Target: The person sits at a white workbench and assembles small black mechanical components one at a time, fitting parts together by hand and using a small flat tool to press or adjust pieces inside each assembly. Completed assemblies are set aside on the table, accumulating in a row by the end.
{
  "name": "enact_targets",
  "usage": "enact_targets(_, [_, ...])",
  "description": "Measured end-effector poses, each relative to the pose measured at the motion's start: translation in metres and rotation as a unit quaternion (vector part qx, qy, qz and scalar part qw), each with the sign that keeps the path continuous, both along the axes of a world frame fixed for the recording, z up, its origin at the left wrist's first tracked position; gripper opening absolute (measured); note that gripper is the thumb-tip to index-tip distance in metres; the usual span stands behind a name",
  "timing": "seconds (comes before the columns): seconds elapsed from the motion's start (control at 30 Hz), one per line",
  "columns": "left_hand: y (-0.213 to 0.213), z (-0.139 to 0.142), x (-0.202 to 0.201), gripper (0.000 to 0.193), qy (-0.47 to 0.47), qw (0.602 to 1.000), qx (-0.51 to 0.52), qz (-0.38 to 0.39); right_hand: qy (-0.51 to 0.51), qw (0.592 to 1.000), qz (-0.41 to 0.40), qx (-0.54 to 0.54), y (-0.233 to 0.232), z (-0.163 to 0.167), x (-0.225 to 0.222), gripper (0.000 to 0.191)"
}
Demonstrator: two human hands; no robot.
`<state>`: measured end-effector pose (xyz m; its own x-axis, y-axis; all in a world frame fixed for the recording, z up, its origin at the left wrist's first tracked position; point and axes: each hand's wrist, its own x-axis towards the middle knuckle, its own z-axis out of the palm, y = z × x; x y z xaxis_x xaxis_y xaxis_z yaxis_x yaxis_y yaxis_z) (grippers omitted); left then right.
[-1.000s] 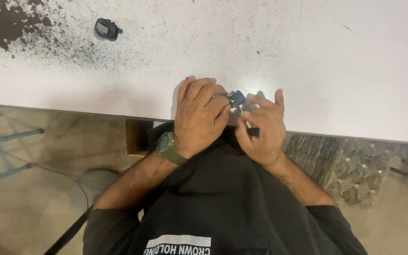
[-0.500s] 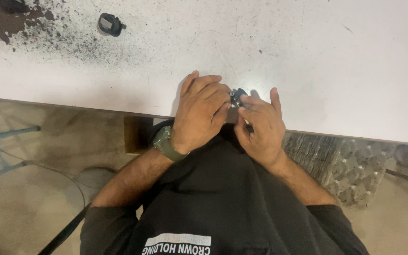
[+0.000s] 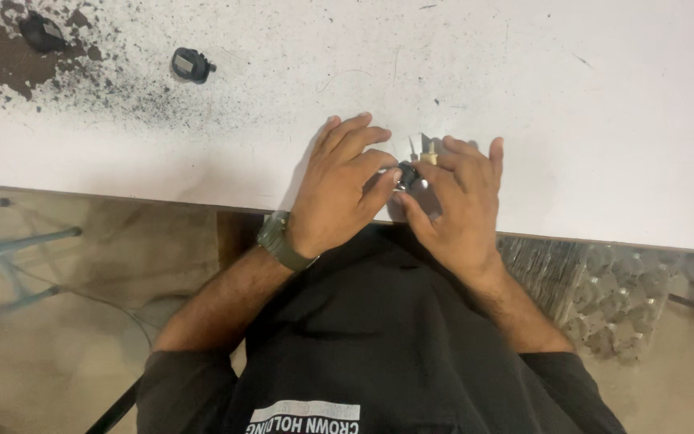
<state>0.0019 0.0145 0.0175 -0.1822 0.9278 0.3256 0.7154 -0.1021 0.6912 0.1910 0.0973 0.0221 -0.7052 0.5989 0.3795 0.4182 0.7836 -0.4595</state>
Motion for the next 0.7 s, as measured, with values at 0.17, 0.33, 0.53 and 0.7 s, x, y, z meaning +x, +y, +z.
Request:
enact_targets(0.17, [0.002,0.003,0.003,0.006,-0.062,0.998,0.023,-0.018,0.006,1.0,-0.014,-0.008,0.0,-0.009,0.003,0.036])
enact_targets(0.33, [-0.008,0.0,0.002,0.013,0.005,0.999,0.052,-0.015,0.028,0.999,-0.015,-0.005,0.004,-0.015,0.006,0.033])
enact_targets(0.53, [-0.013,0.0,0.009,0.016,0.11,0.99,0.075,-0.046,0.019,1.0,-0.009,-0.002,0.004,-0.015,0.007,0.035])
enact_targets(0.7, [-0.008,0.007,0.01,0.013,0.077,0.994,0.06,-0.038,0.004,0.999,0.033,0.003,0.003,-0.011,0.008,0.036])
